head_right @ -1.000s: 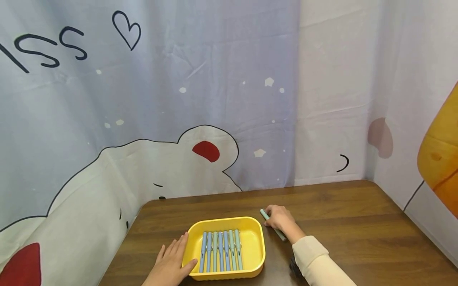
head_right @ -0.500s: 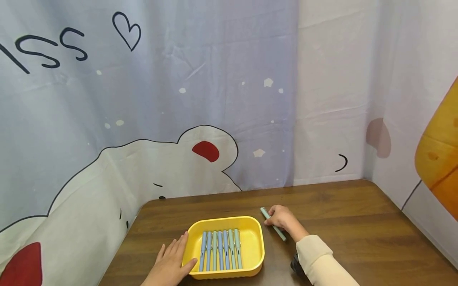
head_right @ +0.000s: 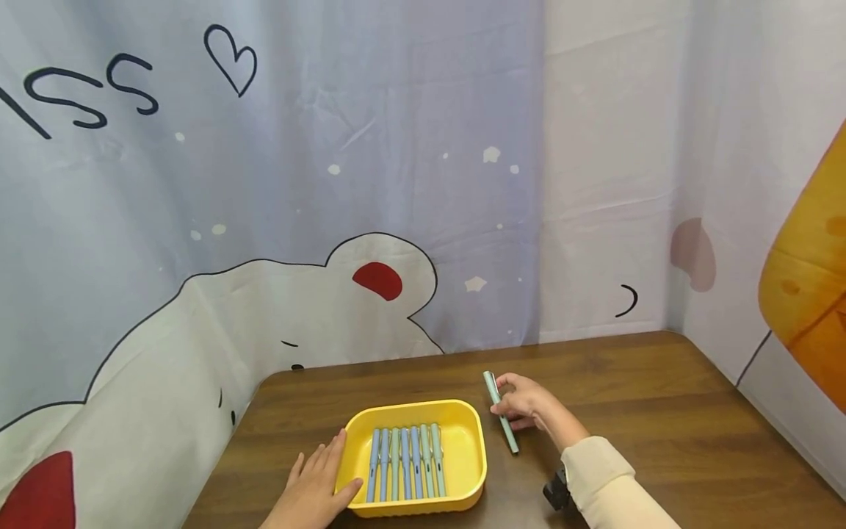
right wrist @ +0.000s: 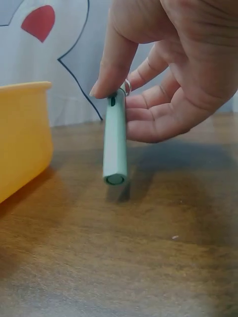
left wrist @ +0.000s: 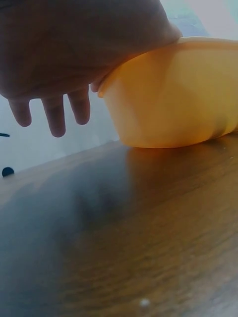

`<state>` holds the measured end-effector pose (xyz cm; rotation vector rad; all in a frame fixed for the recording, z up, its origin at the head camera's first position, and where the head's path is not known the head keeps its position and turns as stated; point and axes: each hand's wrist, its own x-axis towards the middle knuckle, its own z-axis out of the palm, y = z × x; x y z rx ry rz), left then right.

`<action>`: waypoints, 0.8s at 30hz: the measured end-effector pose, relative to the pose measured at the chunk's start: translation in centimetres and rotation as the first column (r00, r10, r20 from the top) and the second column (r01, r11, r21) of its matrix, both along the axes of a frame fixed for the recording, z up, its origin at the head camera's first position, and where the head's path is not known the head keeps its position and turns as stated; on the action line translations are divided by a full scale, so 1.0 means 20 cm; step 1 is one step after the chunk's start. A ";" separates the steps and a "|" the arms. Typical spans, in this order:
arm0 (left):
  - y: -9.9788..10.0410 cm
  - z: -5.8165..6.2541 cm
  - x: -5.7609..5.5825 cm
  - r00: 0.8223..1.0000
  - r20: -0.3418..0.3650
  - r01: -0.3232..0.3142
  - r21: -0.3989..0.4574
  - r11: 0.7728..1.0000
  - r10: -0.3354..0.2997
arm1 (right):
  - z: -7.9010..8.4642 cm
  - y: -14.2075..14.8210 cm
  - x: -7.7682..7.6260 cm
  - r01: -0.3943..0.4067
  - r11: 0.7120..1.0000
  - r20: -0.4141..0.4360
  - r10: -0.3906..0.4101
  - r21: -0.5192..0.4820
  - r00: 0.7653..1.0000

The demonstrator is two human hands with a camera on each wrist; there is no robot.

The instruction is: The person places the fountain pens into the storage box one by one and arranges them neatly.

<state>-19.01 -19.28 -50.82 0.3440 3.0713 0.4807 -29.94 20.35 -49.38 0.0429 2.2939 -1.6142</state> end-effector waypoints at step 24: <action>0.01 0.02 0.02 1.000 0.015 -0.013 0.011 1.000 0.013 | 0.20 -0.17 0.20 0.001 0.998 -0.170 -0.012 -0.060 0.985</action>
